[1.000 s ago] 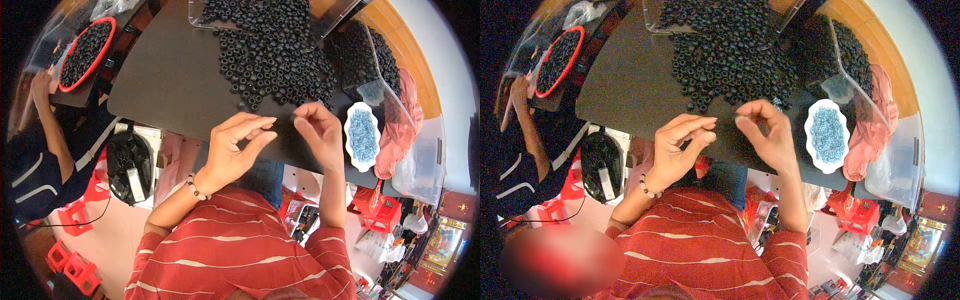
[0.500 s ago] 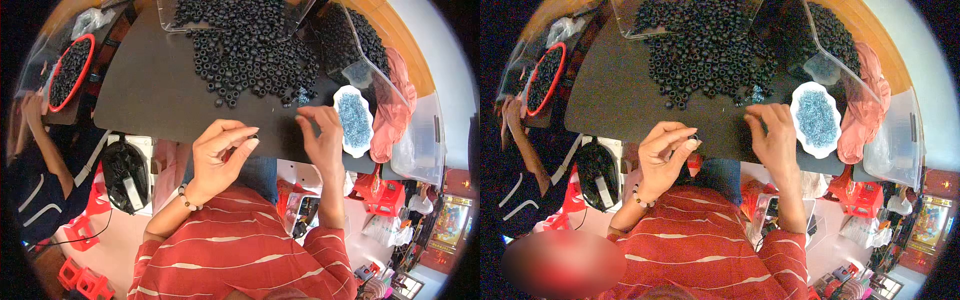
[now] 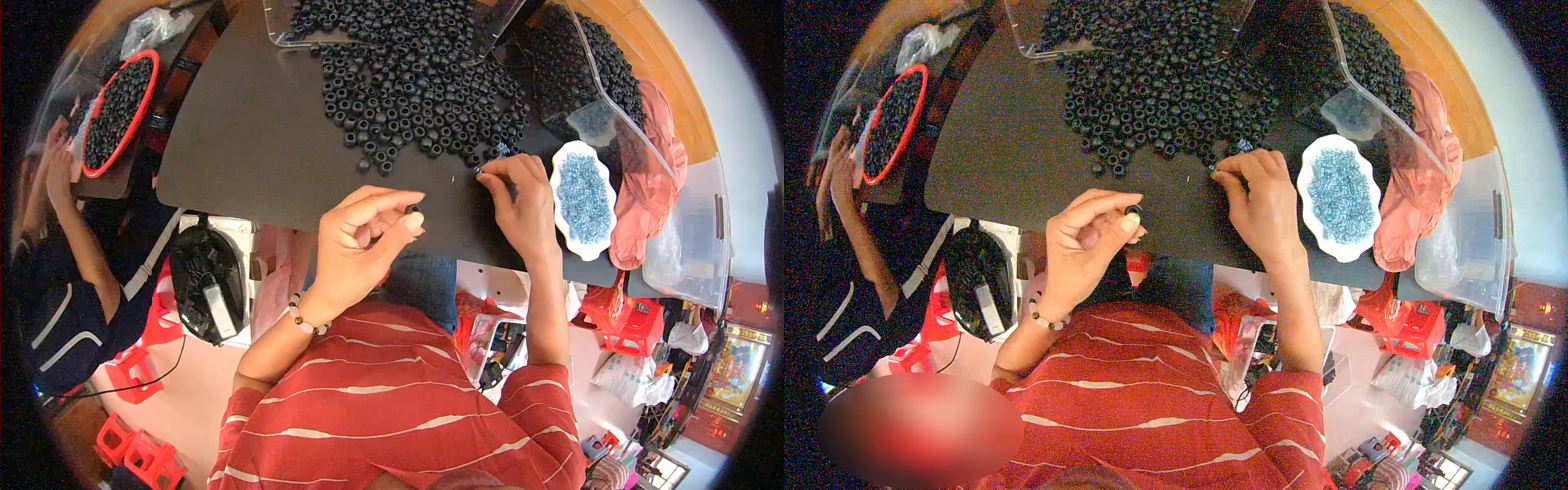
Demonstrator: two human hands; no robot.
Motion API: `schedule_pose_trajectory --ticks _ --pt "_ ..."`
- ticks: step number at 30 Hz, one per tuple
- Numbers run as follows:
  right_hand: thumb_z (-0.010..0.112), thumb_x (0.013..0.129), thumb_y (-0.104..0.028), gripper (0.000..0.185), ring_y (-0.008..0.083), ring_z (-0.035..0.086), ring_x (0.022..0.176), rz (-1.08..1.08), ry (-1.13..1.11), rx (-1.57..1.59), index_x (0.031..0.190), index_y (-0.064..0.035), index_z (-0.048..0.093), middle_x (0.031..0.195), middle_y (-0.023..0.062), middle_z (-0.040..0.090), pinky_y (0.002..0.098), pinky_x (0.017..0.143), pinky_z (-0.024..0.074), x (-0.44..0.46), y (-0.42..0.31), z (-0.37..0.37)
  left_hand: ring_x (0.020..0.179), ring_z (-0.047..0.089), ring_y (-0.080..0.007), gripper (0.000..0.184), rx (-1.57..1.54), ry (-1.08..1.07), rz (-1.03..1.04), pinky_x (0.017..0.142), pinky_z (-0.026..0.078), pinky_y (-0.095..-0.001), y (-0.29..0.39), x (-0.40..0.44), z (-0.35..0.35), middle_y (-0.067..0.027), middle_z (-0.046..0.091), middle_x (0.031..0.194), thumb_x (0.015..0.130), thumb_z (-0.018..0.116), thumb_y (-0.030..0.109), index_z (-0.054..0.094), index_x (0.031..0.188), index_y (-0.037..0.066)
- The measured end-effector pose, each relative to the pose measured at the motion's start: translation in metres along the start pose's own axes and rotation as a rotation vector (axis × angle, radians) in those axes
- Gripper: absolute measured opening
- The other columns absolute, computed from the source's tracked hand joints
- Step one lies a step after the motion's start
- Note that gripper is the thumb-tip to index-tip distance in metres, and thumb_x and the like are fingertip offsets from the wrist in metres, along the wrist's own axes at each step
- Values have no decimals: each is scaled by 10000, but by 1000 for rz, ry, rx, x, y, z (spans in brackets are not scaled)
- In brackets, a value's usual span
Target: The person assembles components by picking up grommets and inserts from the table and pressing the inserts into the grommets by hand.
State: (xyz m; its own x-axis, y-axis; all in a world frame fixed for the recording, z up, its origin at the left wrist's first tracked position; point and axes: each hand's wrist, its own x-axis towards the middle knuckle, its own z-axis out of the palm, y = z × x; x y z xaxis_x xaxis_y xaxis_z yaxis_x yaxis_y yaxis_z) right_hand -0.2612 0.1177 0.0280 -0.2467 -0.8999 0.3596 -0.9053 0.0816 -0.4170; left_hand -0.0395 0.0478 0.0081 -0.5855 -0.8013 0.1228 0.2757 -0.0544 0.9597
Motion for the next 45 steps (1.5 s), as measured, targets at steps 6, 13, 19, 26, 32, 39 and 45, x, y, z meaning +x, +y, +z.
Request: schedule_pose_trajectory --ticks 6,13,19,26,32,39,45 --pt "655 879 -170 165 101 551 750 393 -173 569 907 -8 646 805 26 624 237 694 432 -5 -10 -11 649 561 -115 302 528 -143 298 616 478 -245 1 32 12 -75 608 847 828 653 17 654 1130 41" --pt "589 938 -262 256 50 484 716 427 -309 1004 912 -14 645 814 -19 609 200 649 390 -7 4 -9 713 624 -265 244 800 -312 629 620 534 -335 -4 59 21 -104 589 931 811 673 62 626 1051 51" --pt "568 944 -273 250 43 457 685 432 -302 1115 880 -40 633 786 -31 598 207 620 376 -4 2 -11 721 615 -279 176 939 -374 702 596 529 -355 -4 69 27 -100 548 901 818 659 89 577 970 54" --pt "548 947 -248 239 25 421 669 395 -264 935 808 -61 601 722 -51 537 205 599 356 -1 5 -7 708 592 -313 155 995 -469 662 604 506 -402 -2 76 32 -120 511 842 844 623 84 555 977 41" --pt "547 934 -217 238 37 425 666 375 -189 850 794 -29 591 686 -52 510 219 584 362 -2 4 0 709 575 -360 130 954 -452 582 612 499 -422 -4 74 37 -150 506 843 864 593 63 540 974 19" --pt "556 949 -226 250 57 439 664 344 -192 731 798 -29 585 707 -30 515 232 599 368 0 2 1 706 575 -358 103 938 -463 548 619 483 -432 2 76 37 -160 498 827 854 583 56 511 909 7" --pt "586 889 -157 167 268 505 689 -76 73 339 777 -34 586 717 105 538 359 638 417 8 -1 1 661 573 -299 83 810 -459 517 565 469 -352 -1 82 35 -138 562 777 882 565 73 572 913 -4"
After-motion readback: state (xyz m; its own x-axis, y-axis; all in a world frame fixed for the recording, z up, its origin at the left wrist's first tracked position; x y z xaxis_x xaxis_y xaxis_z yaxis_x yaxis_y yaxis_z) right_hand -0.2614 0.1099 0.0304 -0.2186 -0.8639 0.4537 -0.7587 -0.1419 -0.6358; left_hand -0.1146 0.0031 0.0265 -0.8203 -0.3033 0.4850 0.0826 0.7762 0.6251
